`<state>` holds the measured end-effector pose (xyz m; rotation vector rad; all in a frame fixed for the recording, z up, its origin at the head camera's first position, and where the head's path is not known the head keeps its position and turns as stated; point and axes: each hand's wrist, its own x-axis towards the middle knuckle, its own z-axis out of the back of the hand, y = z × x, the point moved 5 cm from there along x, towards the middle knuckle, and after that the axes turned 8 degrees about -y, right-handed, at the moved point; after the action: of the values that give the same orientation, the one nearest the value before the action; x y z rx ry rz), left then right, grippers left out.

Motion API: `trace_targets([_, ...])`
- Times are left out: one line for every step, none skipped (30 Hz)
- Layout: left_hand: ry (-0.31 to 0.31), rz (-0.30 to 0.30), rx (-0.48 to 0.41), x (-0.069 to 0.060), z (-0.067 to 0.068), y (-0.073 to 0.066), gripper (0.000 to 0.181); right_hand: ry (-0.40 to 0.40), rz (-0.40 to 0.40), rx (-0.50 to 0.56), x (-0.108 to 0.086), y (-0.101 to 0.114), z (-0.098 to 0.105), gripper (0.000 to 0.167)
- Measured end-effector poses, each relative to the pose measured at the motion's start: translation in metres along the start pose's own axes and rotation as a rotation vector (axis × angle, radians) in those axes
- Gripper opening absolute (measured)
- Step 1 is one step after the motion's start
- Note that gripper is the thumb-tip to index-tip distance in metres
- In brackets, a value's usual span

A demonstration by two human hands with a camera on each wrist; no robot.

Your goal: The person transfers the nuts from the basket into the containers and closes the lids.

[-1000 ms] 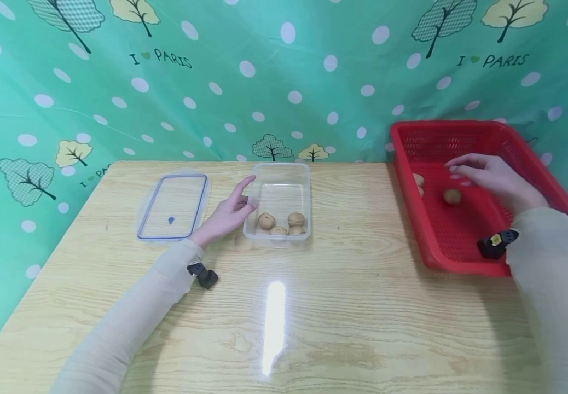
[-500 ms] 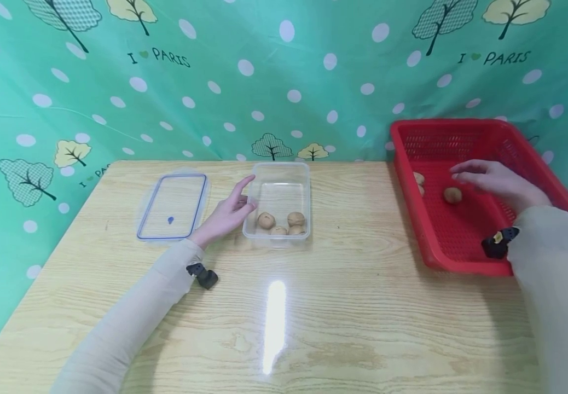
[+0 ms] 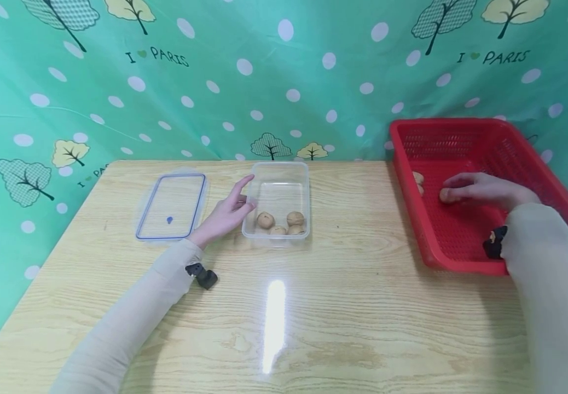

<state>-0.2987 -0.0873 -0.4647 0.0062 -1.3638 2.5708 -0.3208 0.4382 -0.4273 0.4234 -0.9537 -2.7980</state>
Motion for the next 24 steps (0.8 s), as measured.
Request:
trace_targets([0.001,-0.001,0.001,0.000,0.000,0.000,0.067,0.021,-0.088,-0.019,0.003,-0.003,-0.001,0.068])
trace_targets([0.001,-0.001,0.001,0.000,0.000,0.000,0.067,0.034,-0.164,-0.026,0.004,-0.005,-0.003,0.067])
trace_targets([0.003,-0.003,0.001,0.000,0.000,0.000,0.067,0.050,-0.146,-0.066,0.006,-0.003,-0.004,0.072])
trace_targets([0.004,-0.003,0.000,0.001,0.000,0.001,0.067,0.064,-0.127,-0.091,0.007,-0.002,-0.005,0.072])
trace_targets([0.006,-0.003,-0.001,0.001,0.000,0.001,0.068,0.068,-0.112,-0.104,0.008,-0.001,-0.005,0.072])
trace_targets([0.007,-0.003,-0.002,0.001,-0.001,0.001,0.068,0.066,-0.101,-0.114,0.008,0.000,-0.005,0.071])
trace_targets([0.008,-0.003,-0.002,0.001,-0.001,0.001,0.068,0.065,-0.094,-0.110,0.008,0.000,-0.005,0.071])
trace_targets([0.008,-0.002,-0.003,0.001,-0.001,0.002,0.068,0.059,-0.091,-0.105,0.008,0.000,-0.005,0.071])
trace_targets([0.008,-0.001,-0.003,0.001,-0.001,0.002,0.068,0.054,-0.093,-0.098,0.008,0.000,-0.005,0.071])
trace_targets([0.006,0.000,-0.002,0.000,0.000,0.002,0.068,0.049,-0.091,-0.090,0.008,0.000,-0.006,0.070])
trace_targets([0.006,0.000,-0.003,0.000,0.000,0.002,0.068,0.045,-0.089,-0.083,0.009,-0.001,-0.006,0.069])
trace_targets([0.005,0.000,-0.002,0.000,0.000,0.001,0.067,0.041,-0.086,-0.077,0.010,-0.001,-0.006,0.067])
trace_targets([0.004,0.000,-0.002,0.000,0.000,0.001,0.067,0.037,-0.082,-0.070,0.011,-0.001,-0.006,0.066])
trace_targets([0.003,0.000,-0.002,0.000,0.000,0.001,0.067,0.035,-0.077,-0.066,0.012,0.000,-0.006,0.063])
trace_targets([0.002,0.000,-0.002,0.000,0.000,0.001,0.067,0.033,-0.072,-0.070,0.013,0.000,-0.007,0.062])
trace_targets([0.001,0.001,-0.001,0.000,0.000,0.001,0.067,0.032,-0.066,-0.073,0.014,0.000,-0.007,0.060])
trace_targets([0.000,0.002,-0.002,0.000,0.000,0.001,0.067,0.030,-0.069,-0.080,0.015,-0.001,-0.007,0.060])
trace_targets([0.001,0.002,-0.002,0.001,0.000,0.002,0.068,0.027,-0.070,-0.084,0.016,-0.001,-0.007,0.059])
trace_targets([0.001,0.002,-0.002,0.001,0.000,0.002,0.068,0.024,-0.069,-0.093,0.017,-0.002,-0.008,0.059])
trace_targets([0.002,0.003,-0.003,0.001,0.000,0.002,0.068,0.022,-0.068,-0.100,0.018,-0.002,-0.008,0.059])
trace_targets([0.003,0.002,-0.004,0.001,-0.001,0.002,0.068,0.018,-0.066,-0.111,0.019,-0.002,-0.008,0.058])
trace_targets([0.004,0.001,-0.005,0.001,-0.001,0.002,0.068,0.015,-0.064,-0.115,0.020,-0.002,-0.008,0.057])
trace_targets([0.006,0.000,-0.004,0.001,-0.001,0.002,0.068,0.013,-0.063,-0.119,0.021,-0.002,-0.008,0.057])
trace_targets([0.007,-0.001,-0.004,0.001,-0.001,0.002,0.068,0.011,-0.056,-0.121,0.021,-0.001,-0.008,0.056])
